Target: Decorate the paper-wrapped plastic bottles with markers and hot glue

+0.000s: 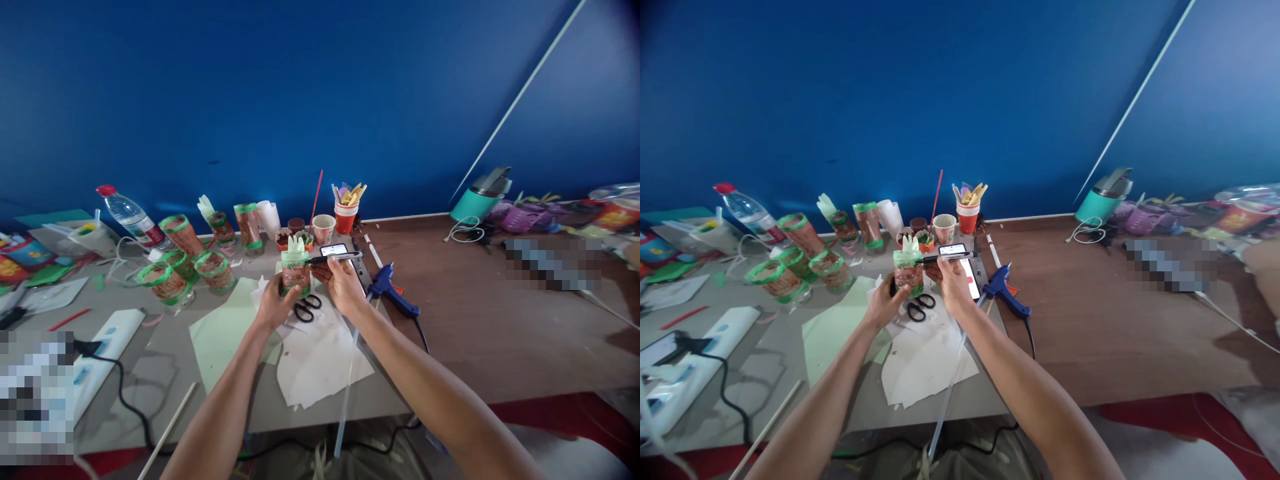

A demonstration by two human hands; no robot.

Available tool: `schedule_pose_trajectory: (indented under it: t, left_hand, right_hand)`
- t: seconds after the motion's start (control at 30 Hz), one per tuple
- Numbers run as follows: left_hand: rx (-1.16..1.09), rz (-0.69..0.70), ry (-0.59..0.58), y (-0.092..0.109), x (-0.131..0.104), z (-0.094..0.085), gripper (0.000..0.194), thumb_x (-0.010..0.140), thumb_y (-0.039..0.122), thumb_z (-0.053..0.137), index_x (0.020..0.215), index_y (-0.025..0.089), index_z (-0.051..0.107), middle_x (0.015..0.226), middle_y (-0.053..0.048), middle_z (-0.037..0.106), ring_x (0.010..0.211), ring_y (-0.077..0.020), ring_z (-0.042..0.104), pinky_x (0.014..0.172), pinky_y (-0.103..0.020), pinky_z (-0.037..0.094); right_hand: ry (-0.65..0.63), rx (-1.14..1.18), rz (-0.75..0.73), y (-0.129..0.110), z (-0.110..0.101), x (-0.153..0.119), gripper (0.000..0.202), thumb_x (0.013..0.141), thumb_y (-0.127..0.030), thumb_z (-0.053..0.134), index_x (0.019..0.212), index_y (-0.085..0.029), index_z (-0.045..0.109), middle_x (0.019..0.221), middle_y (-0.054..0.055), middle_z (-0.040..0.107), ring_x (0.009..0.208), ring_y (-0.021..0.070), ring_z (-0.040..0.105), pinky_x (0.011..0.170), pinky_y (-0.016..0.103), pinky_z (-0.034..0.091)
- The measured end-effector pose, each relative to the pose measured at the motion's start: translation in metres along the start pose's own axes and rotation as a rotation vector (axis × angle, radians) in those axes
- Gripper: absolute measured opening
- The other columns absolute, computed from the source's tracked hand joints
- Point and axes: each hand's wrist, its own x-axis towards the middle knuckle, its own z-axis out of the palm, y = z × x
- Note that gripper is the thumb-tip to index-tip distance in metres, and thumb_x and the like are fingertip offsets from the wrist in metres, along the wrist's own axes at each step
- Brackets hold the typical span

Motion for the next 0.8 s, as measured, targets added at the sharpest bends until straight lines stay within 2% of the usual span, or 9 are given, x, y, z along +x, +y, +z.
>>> schedule_pose_trajectory:
  t: [0.2,0.4,0.7,0.8]
  left_hand:
    - [-0.025,-0.007,-0.015,0.0031,0.0005,-0.0005,0.048,0.079,0.049,0.054,0.112,0.015,0.061,0.112,-0.012,0.070,0.104,-0.0279,0.064,0.091,-0.040,0.050]
    - [-0.040,-0.002,0.000,0.0027,-0.0002,-0.0008,0.048,0.079,0.049,0.055,0.111,0.015,0.062,0.110,-0.012,0.071,0.103,-0.0279,0.064,0.090,-0.040,0.050]
    - [-0.030,-0.006,-0.002,0.0050,0.0002,-0.0009,0.049,0.079,0.051,0.054,0.110,0.014,0.062,0.110,-0.013,0.071,0.102,-0.0286,0.065,0.090,-0.041,0.051]
    - [-0.041,-0.019,-0.001,0.0033,0.0003,-0.0001,0.050,0.078,0.051,0.055,0.112,0.014,0.061,0.110,-0.013,0.070,0.103,-0.0291,0.064,0.091,-0.042,0.050]
  right_hand:
    - [0.032,0.045,0.019,0.0001,-0.0013,0.0023,0.037,0.065,-0.044,0.083,0.084,-0.025,0.057,0.073,-0.003,0.073,0.073,0.0196,0.071,0.075,0.036,0.058]
    - [0.000,0.031,0.022,-0.0009,-0.0012,0.0007,0.036,0.065,-0.043,0.083,0.084,-0.025,0.058,0.081,-0.003,0.074,0.081,0.0198,0.071,0.077,0.035,0.057]
    - [0.031,0.072,0.040,-0.0003,-0.0023,0.0034,0.043,0.059,-0.042,0.086,0.086,-0.026,0.057,0.077,-0.004,0.074,0.072,0.0192,0.071,0.077,0.038,0.058]
    - [0.027,0.092,0.054,-0.0025,-0.0016,0.0029,0.039,0.062,-0.041,0.085,0.086,-0.025,0.057,0.077,-0.003,0.074,0.073,0.0200,0.071,0.077,0.040,0.057]
